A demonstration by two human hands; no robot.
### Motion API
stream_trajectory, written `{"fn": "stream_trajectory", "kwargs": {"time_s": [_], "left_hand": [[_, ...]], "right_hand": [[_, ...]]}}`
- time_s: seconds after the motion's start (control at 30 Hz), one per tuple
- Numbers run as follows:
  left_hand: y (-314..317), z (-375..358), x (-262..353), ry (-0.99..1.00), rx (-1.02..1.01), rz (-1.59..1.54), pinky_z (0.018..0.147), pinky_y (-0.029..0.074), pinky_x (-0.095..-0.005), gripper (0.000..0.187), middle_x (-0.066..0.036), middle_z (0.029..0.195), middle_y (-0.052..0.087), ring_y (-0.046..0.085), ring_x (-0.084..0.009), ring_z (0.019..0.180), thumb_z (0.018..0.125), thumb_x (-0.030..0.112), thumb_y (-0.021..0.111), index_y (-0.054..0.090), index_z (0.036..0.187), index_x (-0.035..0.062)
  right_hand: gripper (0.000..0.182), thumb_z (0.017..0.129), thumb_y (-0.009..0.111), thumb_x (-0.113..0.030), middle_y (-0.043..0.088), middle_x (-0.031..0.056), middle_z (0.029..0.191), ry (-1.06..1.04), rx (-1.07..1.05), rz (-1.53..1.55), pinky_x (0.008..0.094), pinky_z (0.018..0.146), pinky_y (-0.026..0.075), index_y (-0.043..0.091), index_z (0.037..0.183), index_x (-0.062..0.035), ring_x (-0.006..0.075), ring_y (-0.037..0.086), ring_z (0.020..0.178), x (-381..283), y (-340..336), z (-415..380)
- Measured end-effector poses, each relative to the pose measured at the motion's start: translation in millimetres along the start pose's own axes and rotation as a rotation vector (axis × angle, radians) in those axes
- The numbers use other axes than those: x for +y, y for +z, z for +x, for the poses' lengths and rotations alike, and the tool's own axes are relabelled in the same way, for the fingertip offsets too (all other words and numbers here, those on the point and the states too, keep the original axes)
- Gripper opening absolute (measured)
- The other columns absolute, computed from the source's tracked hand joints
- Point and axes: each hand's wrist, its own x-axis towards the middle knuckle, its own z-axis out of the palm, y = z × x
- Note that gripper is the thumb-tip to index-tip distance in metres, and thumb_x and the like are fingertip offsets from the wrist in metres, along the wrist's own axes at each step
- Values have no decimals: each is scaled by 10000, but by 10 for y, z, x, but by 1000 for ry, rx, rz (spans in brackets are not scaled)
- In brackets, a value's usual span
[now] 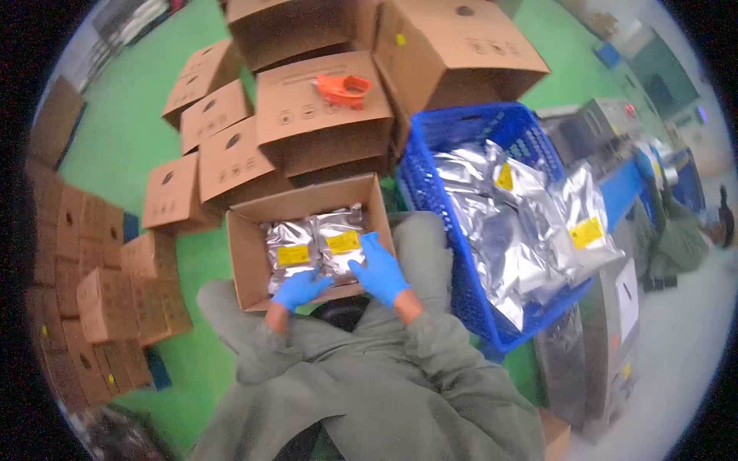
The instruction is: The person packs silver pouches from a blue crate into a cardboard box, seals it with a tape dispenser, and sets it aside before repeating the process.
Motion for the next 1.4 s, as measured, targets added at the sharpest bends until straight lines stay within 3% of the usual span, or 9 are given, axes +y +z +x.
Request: {"fn": "stream_trajectory", "kwargs": {"time_s": [0.2, 0.37, 0.57, 0.87, 0.9, 1.0, 1.1, 1.33, 1.4], "left_hand": [[-346, -169, 273, 54, 129, -224, 988, 434, -428, 659, -257, 1194, 610, 573, -389, 1143, 916, 498, 517, 472, 1358, 11], [-163, -49, 123, 81, 155, -369, 921, 482, -378, 561, -240, 1178, 630, 627, -338, 1076, 912, 434, 576, 589, 1236, -24], [-234, -99, 276, 148, 368, -628, 893, 502, -351, 487, -190, 1164, 657, 658, -269, 1026, 897, 308, 642, 583, 1246, -27], [-1211, -400, 1637, 692, 241, -1427, 1029, 415, -353, 807, -98, 1260, 564, 518, -219, 1217, 758, 120, 686, 302, 1461, 15], [-1386, -566, 1547, 336, 186, -1057, 1002, 435, -363, 748, -92, 1211, 568, 534, -213, 1175, 760, 162, 718, 366, 1396, -11], [-1122, -480, 1222, 414, 599, -1463, 863, 507, -316, 484, -100, 1150, 624, 614, -187, 1039, 860, 207, 678, 524, 1263, -15], [-976, -217, 613, 91, 428, -1780, 844, 524, -305, 396, -108, 1100, 655, 647, -183, 966, 879, 144, 673, 572, 1212, -43], [-1431, -891, 196, 281, 839, -1078, 655, 536, -276, 384, -44, 831, 661, 638, -117, 724, 781, 57, 729, 594, 1128, -39], [-1235, -772, -186, 9, 704, -890, 695, 536, -280, 390, -50, 883, 668, 638, -128, 745, 769, 49, 721, 596, 1129, -37]], "right_hand": [[657, 740, 767, -305, 543, 253, 1258, 227, 810, -798, 471, 1005, 389, 526, 1267, 4, 376, 516, 1186, 464, -2122, -136], [651, 680, 767, -444, 670, 128, 1056, 775, 456, -1153, 476, 920, 457, 593, 1194, -84, 355, 645, 965, 609, -2968, -285], [370, 756, 728, -401, 686, 172, 905, 588, 433, -996, 431, 735, 496, 675, 917, -71, 333, 672, 847, 616, -3385, -267], [94, 912, 602, -112, 527, -25, 717, 137, 493, 266, 261, 569, 418, 632, 884, -27, 73, 480, 666, -663, -2411, -71], [83, 904, 604, -103, 534, -11, 742, 87, 364, 287, 261, 571, 427, 623, 911, -23, 71, 489, 675, -762, -2118, 38], [285, 868, 658, -130, 631, 39, 944, 275, -96, 621, 286, 737, 510, 591, 1116, -9, 120, 601, 822, -740, -1164, 346], [414, 860, 686, -145, 646, 72, 1060, 110, -323, 962, 286, 783, 520, 546, 1215, 15, 144, 626, 928, -900, -430, 551], [604, 748, 784, -40, 659, 69, 1060, 65, -72, 890, 336, 797, 526, 490, 1275, -3, 167, 639, 964, -1438, -49, 527], [403, 734, 786, -43, 697, 97, 896, -163, 182, 710, 307, 715, 522, 610, 1089, 31, 178, 663, 806, -1019, 529, 602]]}}
